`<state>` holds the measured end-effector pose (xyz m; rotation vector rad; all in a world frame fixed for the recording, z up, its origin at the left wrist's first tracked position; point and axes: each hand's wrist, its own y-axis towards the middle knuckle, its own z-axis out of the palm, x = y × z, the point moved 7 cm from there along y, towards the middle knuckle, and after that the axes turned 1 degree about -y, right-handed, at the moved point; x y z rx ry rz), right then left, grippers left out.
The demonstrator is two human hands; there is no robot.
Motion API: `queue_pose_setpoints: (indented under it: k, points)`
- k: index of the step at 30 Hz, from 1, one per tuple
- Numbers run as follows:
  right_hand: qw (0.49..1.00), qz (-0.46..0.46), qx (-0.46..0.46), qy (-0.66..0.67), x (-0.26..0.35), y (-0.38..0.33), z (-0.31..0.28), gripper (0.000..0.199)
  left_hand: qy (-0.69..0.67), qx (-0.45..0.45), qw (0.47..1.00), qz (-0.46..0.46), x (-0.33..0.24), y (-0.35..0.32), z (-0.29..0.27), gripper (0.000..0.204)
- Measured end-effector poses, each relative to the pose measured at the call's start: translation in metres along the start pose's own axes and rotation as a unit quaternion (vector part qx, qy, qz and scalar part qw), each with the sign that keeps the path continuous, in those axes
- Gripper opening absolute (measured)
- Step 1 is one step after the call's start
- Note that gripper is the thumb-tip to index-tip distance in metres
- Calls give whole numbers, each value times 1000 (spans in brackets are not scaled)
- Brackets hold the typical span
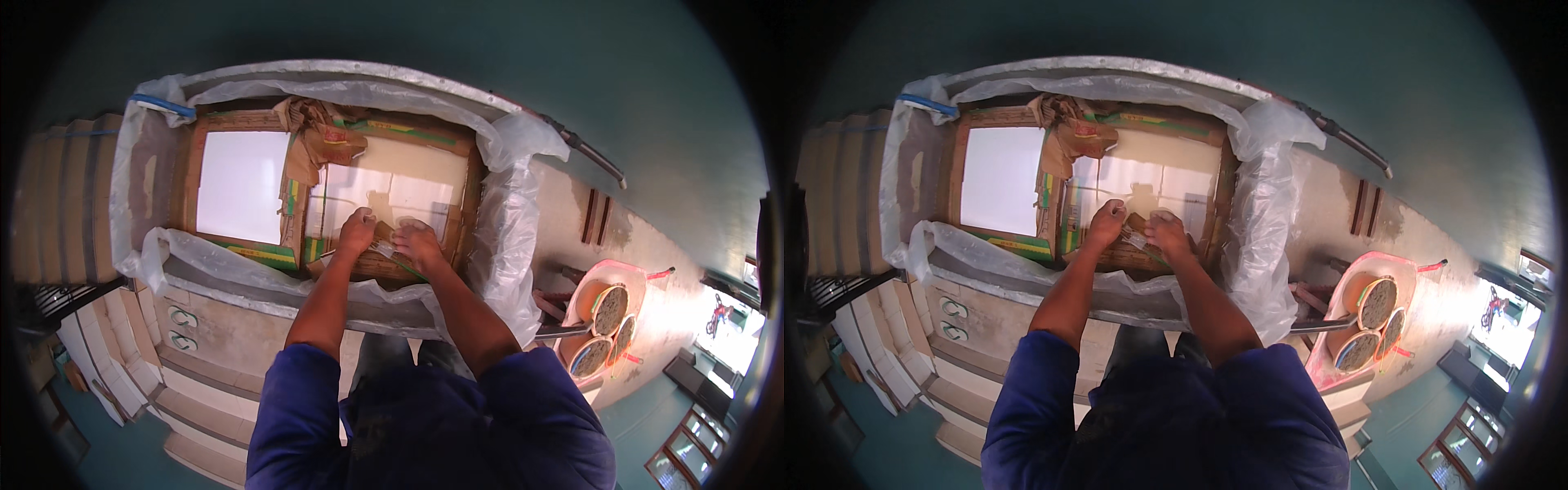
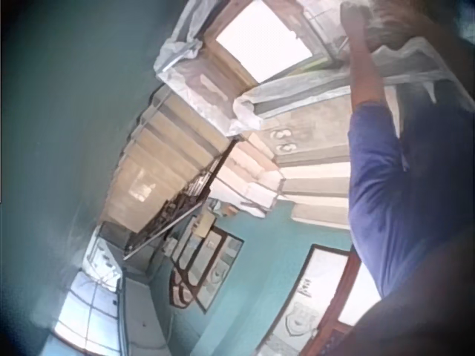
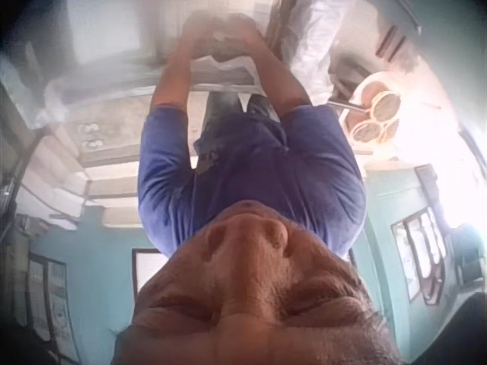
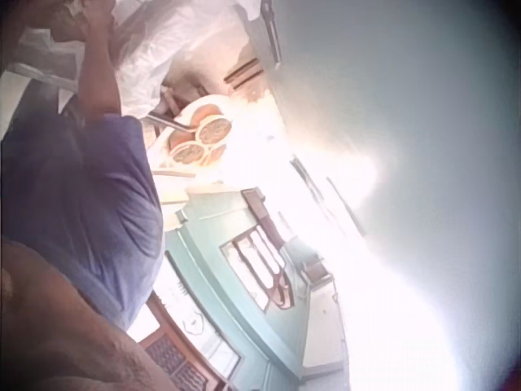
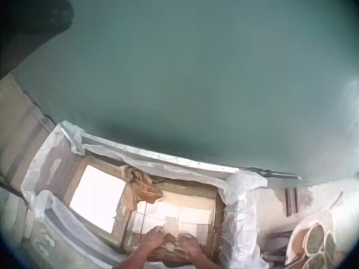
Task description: The person uses a hoe to mix wet concrete on the ground and then scoops it into three buckets. The person places the buckets into a wheelbarrow and pushes it along a corridor to a set of stairs, stopping at the bottom.
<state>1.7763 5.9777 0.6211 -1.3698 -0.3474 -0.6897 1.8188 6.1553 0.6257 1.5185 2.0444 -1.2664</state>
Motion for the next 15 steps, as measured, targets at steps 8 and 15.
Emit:
queue_pose_setpoints:
  k: [8, 15]
  points:
    - [923, -111, -176, -324, -26, 81, -57, 29, 253, 42, 966, 11, 9, 5, -7, 43]
    - [862, 10, -335, -379, -2, 44, -116, 57, 271, 191, 933, -140, 92, 8, -5, 54]
